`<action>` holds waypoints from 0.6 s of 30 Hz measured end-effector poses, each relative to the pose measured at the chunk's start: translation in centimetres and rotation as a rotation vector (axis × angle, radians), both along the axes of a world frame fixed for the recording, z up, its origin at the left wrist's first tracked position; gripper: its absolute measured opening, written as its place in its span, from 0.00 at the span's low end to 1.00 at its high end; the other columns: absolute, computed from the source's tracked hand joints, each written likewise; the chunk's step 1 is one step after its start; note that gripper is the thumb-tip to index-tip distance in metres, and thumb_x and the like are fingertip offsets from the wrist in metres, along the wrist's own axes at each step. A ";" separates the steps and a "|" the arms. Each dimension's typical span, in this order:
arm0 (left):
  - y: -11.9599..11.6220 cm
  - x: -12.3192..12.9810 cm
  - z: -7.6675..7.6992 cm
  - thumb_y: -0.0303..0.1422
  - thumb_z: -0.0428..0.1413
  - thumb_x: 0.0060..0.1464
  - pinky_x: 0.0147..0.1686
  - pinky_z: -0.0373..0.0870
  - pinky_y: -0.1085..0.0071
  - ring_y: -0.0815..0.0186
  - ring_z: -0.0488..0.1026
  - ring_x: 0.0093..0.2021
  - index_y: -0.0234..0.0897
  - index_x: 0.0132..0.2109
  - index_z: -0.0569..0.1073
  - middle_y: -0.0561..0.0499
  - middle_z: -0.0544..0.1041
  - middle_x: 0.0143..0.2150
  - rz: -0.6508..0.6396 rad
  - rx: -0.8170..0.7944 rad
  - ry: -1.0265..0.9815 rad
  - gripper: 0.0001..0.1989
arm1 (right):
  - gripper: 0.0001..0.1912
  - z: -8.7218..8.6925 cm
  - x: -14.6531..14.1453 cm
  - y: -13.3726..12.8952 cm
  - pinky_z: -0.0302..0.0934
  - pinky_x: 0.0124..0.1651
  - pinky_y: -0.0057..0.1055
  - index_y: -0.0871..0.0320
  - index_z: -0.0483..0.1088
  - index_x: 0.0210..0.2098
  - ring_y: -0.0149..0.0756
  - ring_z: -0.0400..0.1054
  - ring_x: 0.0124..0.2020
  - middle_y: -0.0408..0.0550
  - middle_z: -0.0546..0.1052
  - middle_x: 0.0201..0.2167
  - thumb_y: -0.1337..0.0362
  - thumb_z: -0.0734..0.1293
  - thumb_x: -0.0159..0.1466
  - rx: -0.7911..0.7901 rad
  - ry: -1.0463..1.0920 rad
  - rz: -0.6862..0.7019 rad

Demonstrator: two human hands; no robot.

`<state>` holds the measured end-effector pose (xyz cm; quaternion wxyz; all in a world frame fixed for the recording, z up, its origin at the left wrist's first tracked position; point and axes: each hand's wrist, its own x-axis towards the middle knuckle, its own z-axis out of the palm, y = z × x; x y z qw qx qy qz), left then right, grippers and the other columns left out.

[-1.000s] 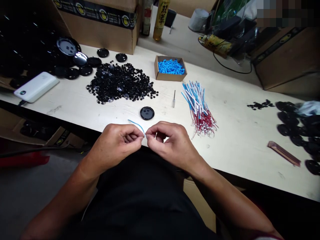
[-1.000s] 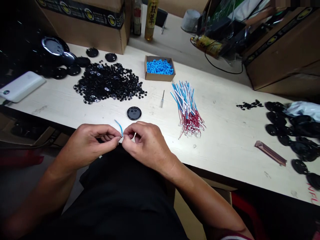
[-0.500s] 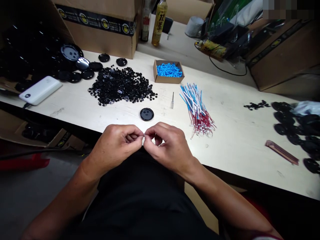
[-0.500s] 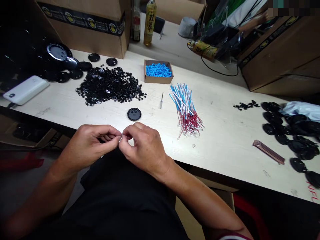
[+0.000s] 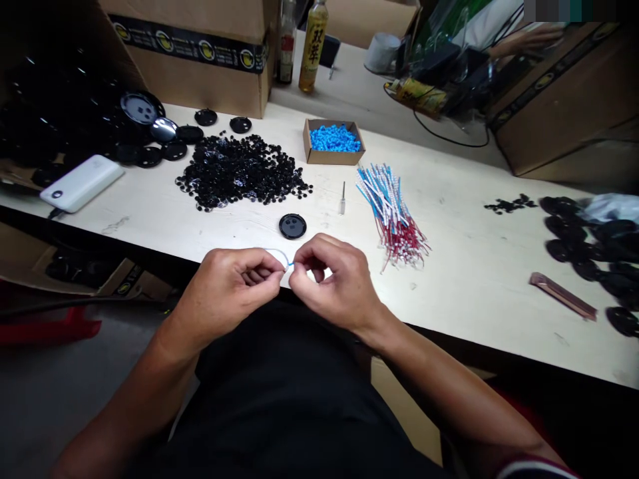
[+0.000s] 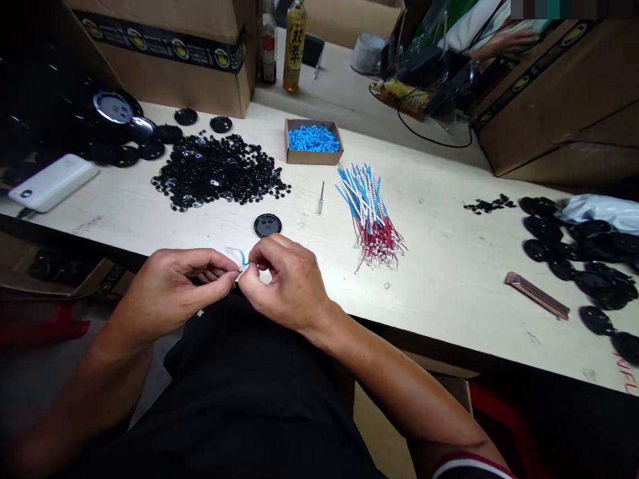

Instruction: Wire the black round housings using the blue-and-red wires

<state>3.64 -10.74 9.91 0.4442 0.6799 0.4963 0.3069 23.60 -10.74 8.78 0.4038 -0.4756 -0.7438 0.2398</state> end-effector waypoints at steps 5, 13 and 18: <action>-0.1 -0.6 0.3 0.27 0.63 0.57 0.29 0.68 0.78 0.72 0.75 0.28 0.37 0.36 0.84 0.56 0.80 0.28 0.023 -0.041 0.005 0.04 | 0.04 -0.2 2.3 2.6 0.57 0.29 0.31 0.55 0.72 0.28 0.32 0.64 0.26 0.41 0.74 0.25 0.71 0.67 0.56 -0.071 0.093 -0.116; -0.3 -1.5 0.1 0.29 0.64 0.55 0.30 0.68 0.76 0.70 0.73 0.29 0.34 0.35 0.84 0.52 0.81 0.27 0.032 -0.162 -0.089 0.04 | 0.08 0.8 6.6 10.2 0.56 0.27 0.33 0.54 0.72 0.25 0.31 0.63 0.23 0.40 0.71 0.22 0.74 0.67 0.54 -0.047 0.216 -0.347; -1.1 -1.9 0.3 0.28 0.66 0.52 0.30 0.67 0.77 0.71 0.72 0.28 0.30 0.36 0.85 0.51 0.80 0.27 0.085 -0.263 -0.244 0.05 | 0.14 3.2 7.2 14.7 0.53 0.25 0.36 0.56 0.76 0.25 0.28 0.61 0.18 0.43 0.71 0.18 0.81 0.70 0.58 -0.088 0.194 -0.589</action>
